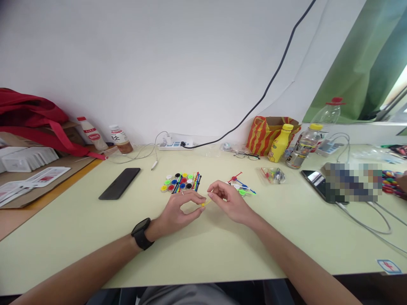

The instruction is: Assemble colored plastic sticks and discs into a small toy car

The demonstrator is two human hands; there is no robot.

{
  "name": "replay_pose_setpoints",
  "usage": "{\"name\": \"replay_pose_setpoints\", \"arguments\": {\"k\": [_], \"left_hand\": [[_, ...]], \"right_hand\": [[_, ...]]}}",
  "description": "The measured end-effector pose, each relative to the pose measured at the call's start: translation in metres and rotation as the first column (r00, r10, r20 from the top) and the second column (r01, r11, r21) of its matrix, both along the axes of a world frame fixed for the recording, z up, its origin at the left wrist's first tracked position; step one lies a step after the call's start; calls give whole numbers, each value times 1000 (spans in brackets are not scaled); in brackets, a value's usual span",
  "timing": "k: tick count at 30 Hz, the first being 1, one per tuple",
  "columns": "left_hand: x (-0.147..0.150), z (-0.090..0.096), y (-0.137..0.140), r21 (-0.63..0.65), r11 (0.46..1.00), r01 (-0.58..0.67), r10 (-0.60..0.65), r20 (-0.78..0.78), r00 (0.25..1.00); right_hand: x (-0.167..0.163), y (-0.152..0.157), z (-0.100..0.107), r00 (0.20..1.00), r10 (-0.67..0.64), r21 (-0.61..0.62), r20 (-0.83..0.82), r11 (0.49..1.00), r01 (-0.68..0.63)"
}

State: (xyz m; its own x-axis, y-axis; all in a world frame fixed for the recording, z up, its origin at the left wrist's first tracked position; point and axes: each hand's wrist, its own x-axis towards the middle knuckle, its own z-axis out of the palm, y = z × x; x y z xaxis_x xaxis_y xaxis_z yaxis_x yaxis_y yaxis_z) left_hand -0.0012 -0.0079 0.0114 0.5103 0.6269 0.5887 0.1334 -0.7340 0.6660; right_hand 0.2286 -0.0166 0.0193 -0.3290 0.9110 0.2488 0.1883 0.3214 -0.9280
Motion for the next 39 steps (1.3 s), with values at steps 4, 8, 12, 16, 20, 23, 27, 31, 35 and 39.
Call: {"name": "replay_pose_setpoints", "arguments": {"k": [4,8,12,16,20,23,27,31,35,39], "left_hand": [[2,5,-1,-198,976,92,-89,21,996],[5,4,2,-366,923,120,-84,112,990],[6,1,7,-517,852,87,26,207,978],[5,2,9,-574,813,94,72,260,963],[5,1,10,-588,802,105,75,273,959],[4,-1,11,-585,804,103,85,285,955],[4,-2,12,-579,809,95,90,283,955],[4,0,10,-584,805,104,76,275,958],[4,0,10,-583,808,88,91,271,958],[4,-1,11,-581,811,74,106,270,957]], "right_hand": [[1,3,-2,1000,-16,5,-21,1000,16],[4,5,1,991,-134,92,-8,987,134],[8,2,4,965,-243,230,95,949,216],[5,-4,3,987,-126,206,102,973,103],[2,-7,2,999,-45,113,-25,992,47],[4,-6,4,996,93,-46,12,995,-93],[5,-4,5,998,56,-34,-10,998,-57],[0,-5,1,994,-23,33,-106,999,26],[2,-4,-2,1000,17,7,-7,1000,-17],[5,-1,1,998,56,-60,15,997,-55]]}}
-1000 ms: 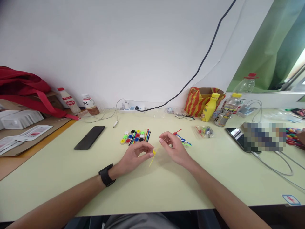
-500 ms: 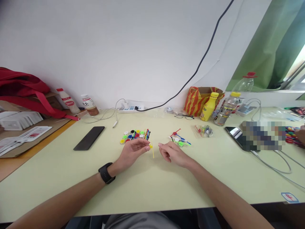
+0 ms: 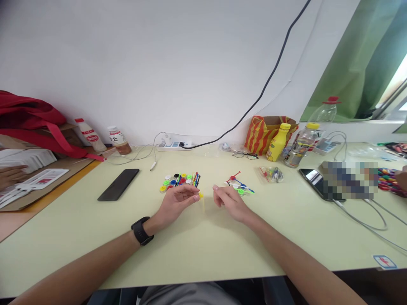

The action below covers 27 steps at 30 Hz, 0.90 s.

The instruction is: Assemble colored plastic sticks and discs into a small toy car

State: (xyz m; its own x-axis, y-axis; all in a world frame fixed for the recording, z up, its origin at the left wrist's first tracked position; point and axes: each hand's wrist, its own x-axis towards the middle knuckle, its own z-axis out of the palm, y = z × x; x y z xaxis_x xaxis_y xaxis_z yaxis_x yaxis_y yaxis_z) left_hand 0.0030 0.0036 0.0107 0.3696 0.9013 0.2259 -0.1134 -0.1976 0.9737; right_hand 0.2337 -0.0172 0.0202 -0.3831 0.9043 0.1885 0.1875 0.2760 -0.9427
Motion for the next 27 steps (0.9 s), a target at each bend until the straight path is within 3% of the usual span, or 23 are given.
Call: {"name": "replay_pose_setpoints", "arguments": {"k": [6,16,23,27], "left_hand": [[-1,-2,0,17,1000,11,-11,-12,1000],[-1,-2,-2,42,996,81,-80,-28,996],[-1,-1,-1,10,999,37,-37,-55,998],[-1,0,-1,-21,999,37,-37,-40,998]], "right_hand": [[-9,-3,0,983,20,-39,-181,999,-27],[-15,-5,-7,982,7,-77,-187,997,-21],[-9,-7,-2,993,-76,163,-87,983,89],[-8,-9,-2,993,-92,204,-68,973,105]]}}
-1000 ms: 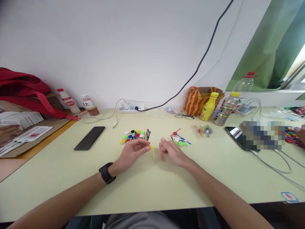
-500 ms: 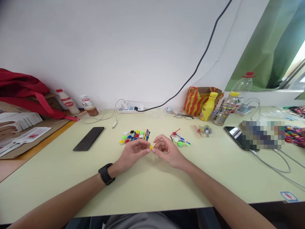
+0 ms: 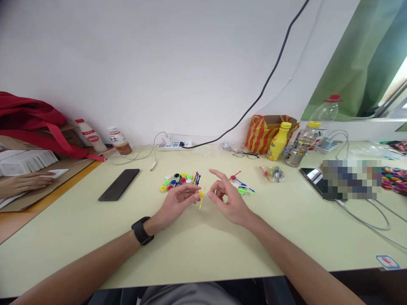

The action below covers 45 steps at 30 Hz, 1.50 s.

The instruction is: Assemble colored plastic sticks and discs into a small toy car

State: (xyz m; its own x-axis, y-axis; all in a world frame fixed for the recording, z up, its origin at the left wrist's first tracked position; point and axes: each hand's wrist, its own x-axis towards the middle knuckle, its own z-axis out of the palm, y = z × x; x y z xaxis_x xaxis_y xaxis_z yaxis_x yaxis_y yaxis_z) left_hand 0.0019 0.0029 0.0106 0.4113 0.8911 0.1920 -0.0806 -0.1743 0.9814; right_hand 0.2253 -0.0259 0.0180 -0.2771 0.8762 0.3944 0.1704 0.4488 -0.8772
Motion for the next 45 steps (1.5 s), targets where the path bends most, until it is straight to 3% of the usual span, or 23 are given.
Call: {"name": "replay_pose_setpoints", "arguments": {"k": [5,10,14,20,26,33,36,41,45], "left_hand": [[0,1,-2,2,1000,-4,4,10,1000],[0,1,-2,20,1000,-17,17,9,1000],[1,1,-1,11,1000,-25,25,15,1000],[1,1,-2,12,1000,7,-7,7,1000],[1,0,-2,10,1000,14,-14,2,1000],[1,1,-3,-6,1000,2,-1,31,1000],[2,2,-3,-2,1000,-18,18,34,999],[2,1,-2,5,999,-42,41,44,998],[1,0,-2,0,999,-45,45,38,998]], "right_hand": [[1,-1,2,1000,-17,-88,21,996,19],[6,5,6,974,184,-255,130,956,-146],[4,9,2,996,92,-224,19,971,-86],[-2,6,-2,981,112,-268,-156,952,-151],[-4,5,-2,984,119,-263,-132,953,-151],[-1,4,-3,998,15,-137,-66,990,-24],[0,4,-6,994,-25,-150,-105,989,9],[6,9,-4,994,104,-215,25,972,-96],[6,12,-1,999,33,-200,-31,979,-39]]}}
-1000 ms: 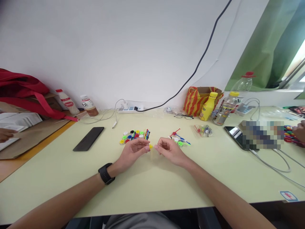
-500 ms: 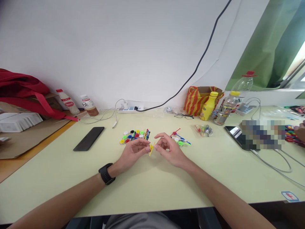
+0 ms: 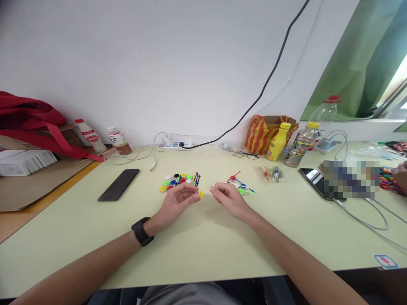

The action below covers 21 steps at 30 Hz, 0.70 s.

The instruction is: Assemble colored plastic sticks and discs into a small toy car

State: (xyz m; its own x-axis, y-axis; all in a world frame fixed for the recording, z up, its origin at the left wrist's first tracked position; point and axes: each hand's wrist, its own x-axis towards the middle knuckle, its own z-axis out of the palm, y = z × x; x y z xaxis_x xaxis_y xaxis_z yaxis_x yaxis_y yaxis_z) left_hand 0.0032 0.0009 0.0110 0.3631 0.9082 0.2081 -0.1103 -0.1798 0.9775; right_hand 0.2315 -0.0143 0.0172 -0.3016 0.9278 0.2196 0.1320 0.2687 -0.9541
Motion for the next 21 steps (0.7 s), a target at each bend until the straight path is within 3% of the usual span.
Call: {"name": "replay_pose_setpoints", "arguments": {"k": [6,10,13,16,19,21], "left_hand": [[0,0,0,-23,1000,14,-14,-11,1000],[-1,2,2,-86,996,33,-33,0,999],[-4,2,5,-158,987,44,-42,13,999],[-7,2,9,-244,967,67,-59,39,997],[-9,2,12,-322,944,78,-55,79,995],[-10,1,14,-359,928,98,-61,115,992]], "right_hand": [[-3,-2,4,998,-13,-3,-62,1000,13],[7,5,6,985,-170,85,15,982,168],[22,16,3,936,-334,191,108,931,311],[38,30,-5,845,-498,335,193,843,420],[54,43,-16,749,-598,463,285,770,438],[61,48,-23,716,-598,485,361,776,404]]}}
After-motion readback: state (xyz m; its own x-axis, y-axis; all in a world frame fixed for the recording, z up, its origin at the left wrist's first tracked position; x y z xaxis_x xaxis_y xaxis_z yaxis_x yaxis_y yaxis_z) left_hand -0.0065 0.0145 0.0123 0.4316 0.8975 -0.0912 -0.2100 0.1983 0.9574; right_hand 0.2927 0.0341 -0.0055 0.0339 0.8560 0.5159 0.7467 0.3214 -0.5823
